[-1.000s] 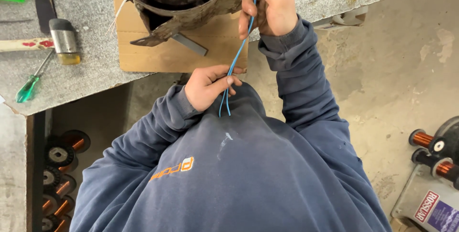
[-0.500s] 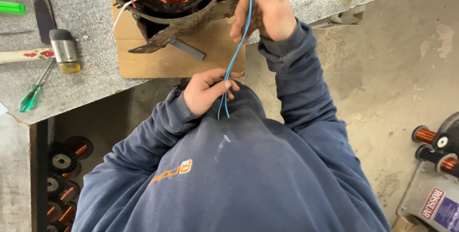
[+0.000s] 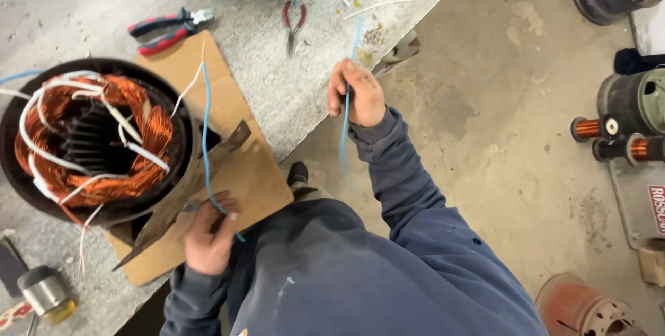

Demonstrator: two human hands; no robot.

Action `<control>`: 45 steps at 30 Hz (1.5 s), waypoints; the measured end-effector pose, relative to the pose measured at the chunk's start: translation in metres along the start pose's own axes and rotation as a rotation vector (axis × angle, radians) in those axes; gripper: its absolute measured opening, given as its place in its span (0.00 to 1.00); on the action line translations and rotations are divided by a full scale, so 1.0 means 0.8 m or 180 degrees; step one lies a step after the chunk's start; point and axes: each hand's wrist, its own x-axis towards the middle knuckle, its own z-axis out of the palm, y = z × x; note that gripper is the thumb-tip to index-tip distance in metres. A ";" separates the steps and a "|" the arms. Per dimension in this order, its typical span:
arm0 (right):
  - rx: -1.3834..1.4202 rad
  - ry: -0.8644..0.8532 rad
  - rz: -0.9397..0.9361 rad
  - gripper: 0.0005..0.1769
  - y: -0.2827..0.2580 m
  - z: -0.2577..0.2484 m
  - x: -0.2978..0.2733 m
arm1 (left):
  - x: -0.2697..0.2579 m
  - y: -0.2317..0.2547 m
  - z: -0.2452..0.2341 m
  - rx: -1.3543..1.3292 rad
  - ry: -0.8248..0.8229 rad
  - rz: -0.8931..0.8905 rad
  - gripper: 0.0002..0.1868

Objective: The person strips the insulation from copper and blue wires using wire strippers and twists the exposed strands together by hand. They connect the wires to a copper-wound motor stator placed on a cardboard box, using pliers to secure the connections.

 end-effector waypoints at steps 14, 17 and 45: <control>-0.1677 -0.0720 0.0296 0.16 0.072 0.074 0.174 | -0.056 0.034 -0.007 0.0743 0.2939 0.1343 0.20; -0.1556 -0.0951 0.0405 0.18 0.090 0.125 0.215 | -0.028 0.017 -0.007 0.0414 0.3113 0.1852 0.37; -0.2360 -0.0521 -0.1232 0.15 0.215 0.155 0.139 | 0.141 -0.004 -0.199 -0.0800 0.2785 0.1959 0.24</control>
